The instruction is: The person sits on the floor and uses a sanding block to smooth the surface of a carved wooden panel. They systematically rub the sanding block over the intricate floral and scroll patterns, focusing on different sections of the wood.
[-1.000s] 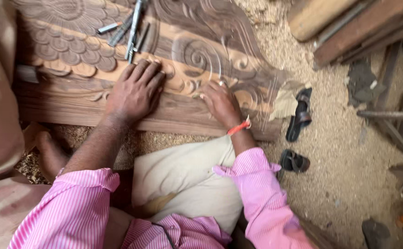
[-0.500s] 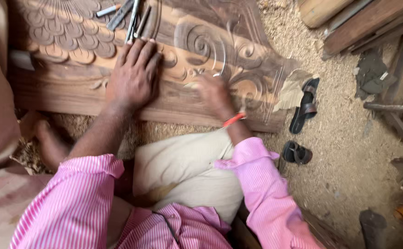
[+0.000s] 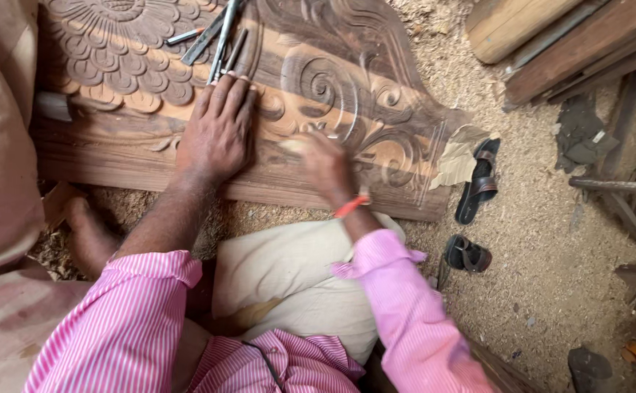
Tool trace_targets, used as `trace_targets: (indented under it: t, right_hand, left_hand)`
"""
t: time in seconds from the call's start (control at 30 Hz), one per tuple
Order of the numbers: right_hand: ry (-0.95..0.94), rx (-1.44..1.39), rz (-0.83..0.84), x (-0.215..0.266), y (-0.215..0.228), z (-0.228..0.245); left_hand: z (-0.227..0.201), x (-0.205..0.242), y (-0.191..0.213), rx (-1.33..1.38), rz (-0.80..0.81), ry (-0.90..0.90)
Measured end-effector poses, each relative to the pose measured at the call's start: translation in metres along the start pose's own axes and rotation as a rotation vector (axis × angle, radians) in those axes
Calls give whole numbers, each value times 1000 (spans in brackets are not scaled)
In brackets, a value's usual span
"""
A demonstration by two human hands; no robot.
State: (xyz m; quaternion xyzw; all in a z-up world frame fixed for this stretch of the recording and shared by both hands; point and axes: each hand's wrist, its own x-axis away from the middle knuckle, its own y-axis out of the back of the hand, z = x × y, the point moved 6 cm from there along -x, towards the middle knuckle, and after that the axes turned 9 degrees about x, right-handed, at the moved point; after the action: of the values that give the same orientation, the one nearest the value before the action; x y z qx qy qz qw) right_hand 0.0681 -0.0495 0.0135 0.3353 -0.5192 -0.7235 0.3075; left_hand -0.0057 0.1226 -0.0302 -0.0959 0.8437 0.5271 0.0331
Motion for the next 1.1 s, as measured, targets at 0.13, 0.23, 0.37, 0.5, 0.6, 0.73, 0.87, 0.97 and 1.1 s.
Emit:
trace_targets:
  t: [0.13, 0.23, 0.37, 0.5, 0.6, 0.73, 0.87, 0.97, 1.1]
  right_hand:
    - [-179, -25, 4, -7, -25, 24]
    - [-219, -46, 52, 7, -18, 29]
    - [-86, 122, 18, -2, 4, 19]
    - [-229, 36, 124, 3, -32, 22]
    - [-171, 183, 21, -19, -48, 34]
    - [-97, -22, 76, -20, -32, 19]
    - [-39, -13, 312, 1, 7, -20]
    - [-21, 21, 384, 6, 7, -24]
    - [75, -89, 122, -9, 1, -2]
  left_hand:
    - [4, 7, -5, 41, 64, 22]
    - [7, 13, -5, 28, 37, 89]
    - [13, -4, -2, 14, 15, 138]
    - [11, 3, -10, 112, 46, 139]
    - [13, 0, -4, 103, 9, 150]
    - [13, 3, -1, 74, -15, 168]
    - [12, 2, -3, 64, -3, 150]
    - [13, 5, -3, 16, 19, 154]
    - [11, 1, 0, 71, -14, 148]
